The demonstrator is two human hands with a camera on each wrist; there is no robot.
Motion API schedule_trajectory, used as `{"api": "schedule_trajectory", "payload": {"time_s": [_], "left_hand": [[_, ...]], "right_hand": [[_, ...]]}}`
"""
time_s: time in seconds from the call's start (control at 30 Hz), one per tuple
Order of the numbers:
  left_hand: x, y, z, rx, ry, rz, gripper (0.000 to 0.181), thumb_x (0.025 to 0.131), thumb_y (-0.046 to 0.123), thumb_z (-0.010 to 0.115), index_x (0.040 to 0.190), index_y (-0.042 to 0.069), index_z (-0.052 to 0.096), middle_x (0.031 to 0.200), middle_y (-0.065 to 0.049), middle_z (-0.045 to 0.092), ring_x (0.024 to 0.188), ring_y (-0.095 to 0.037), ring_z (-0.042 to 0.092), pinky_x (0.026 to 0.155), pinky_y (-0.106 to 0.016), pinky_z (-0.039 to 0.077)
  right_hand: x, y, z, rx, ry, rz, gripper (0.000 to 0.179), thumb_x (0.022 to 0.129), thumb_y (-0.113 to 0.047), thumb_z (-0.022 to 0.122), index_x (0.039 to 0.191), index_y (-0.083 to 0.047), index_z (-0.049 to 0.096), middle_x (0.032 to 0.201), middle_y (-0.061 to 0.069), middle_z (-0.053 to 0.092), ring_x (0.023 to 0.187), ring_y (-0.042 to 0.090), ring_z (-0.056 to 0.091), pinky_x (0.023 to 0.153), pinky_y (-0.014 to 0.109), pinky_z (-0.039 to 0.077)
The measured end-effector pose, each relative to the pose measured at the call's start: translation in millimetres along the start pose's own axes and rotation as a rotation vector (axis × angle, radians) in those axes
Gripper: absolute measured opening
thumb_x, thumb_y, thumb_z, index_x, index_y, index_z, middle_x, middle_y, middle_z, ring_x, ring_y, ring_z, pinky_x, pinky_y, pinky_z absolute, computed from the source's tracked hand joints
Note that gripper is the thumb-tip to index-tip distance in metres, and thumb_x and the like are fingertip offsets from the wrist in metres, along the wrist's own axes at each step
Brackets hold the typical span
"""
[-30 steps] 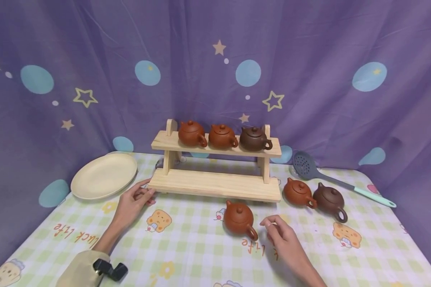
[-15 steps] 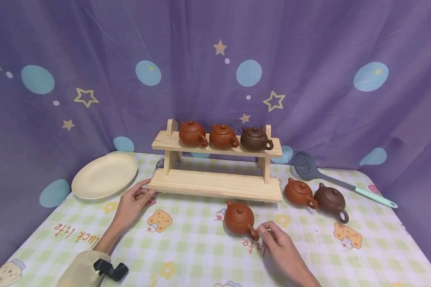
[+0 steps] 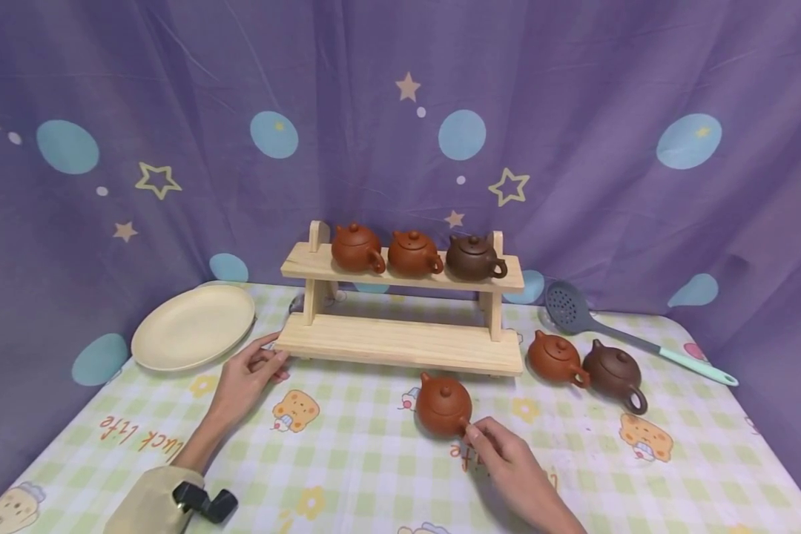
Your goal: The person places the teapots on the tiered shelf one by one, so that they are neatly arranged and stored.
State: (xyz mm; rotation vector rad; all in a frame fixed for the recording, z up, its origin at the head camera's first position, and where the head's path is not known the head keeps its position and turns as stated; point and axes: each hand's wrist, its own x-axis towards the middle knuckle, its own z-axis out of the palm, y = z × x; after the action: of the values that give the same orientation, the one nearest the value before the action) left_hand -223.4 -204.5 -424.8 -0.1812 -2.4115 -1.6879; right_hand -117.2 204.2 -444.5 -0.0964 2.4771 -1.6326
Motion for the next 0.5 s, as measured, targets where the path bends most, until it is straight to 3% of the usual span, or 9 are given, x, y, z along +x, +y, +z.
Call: {"api": "schedule_trajectory", "payload": {"time_s": [0.23, 0.4, 0.5], "left_hand": [[0.0, -1.9, -0.1, -0.002, 0.004, 0.001, 0.047, 0.103, 0.012, 0.068, 0.146, -0.002, 0.054, 0.096, -0.027, 0.070, 0.078, -0.031, 0.074, 0.073, -0.028, 0.064], [5.6, -17.3, 1.2, 0.014, 0.010, 0.009, 0.047, 0.103, 0.013, 0.068, 0.147, 0.000, 0.055, 0.096, -0.024, 0.071, 0.077, -0.030, 0.074, 0.072, -0.027, 0.063], [4.1, -12.1, 0.8, 0.005, 0.006, 0.014, 0.048, 0.103, 0.013, 0.068, 0.147, -0.001, 0.054, 0.096, -0.025, 0.071, 0.077, -0.031, 0.074, 0.073, -0.028, 0.064]], "right_hand": [[0.6, -2.7, 1.5, -0.037, 0.006, 0.010, 0.037, 0.113, -0.033, 0.046, 0.104, -0.003, 0.066, 0.081, 0.006, 0.055, 0.068, 0.017, 0.050, 0.058, 0.029, 0.045], [0.3, -2.3, 1.9, -0.026, 0.007, -0.005, 0.035, 0.114, -0.028, 0.044, 0.101, -0.004, 0.064, 0.079, 0.006, 0.051, 0.068, 0.016, 0.049, 0.058, 0.028, 0.044], [-0.1, -2.5, 2.5, -0.026, 0.022, -0.019, 0.033, 0.114, -0.026, 0.042, 0.100, -0.004, 0.063, 0.079, 0.005, 0.051, 0.068, 0.015, 0.050, 0.059, 0.027, 0.045]]}}
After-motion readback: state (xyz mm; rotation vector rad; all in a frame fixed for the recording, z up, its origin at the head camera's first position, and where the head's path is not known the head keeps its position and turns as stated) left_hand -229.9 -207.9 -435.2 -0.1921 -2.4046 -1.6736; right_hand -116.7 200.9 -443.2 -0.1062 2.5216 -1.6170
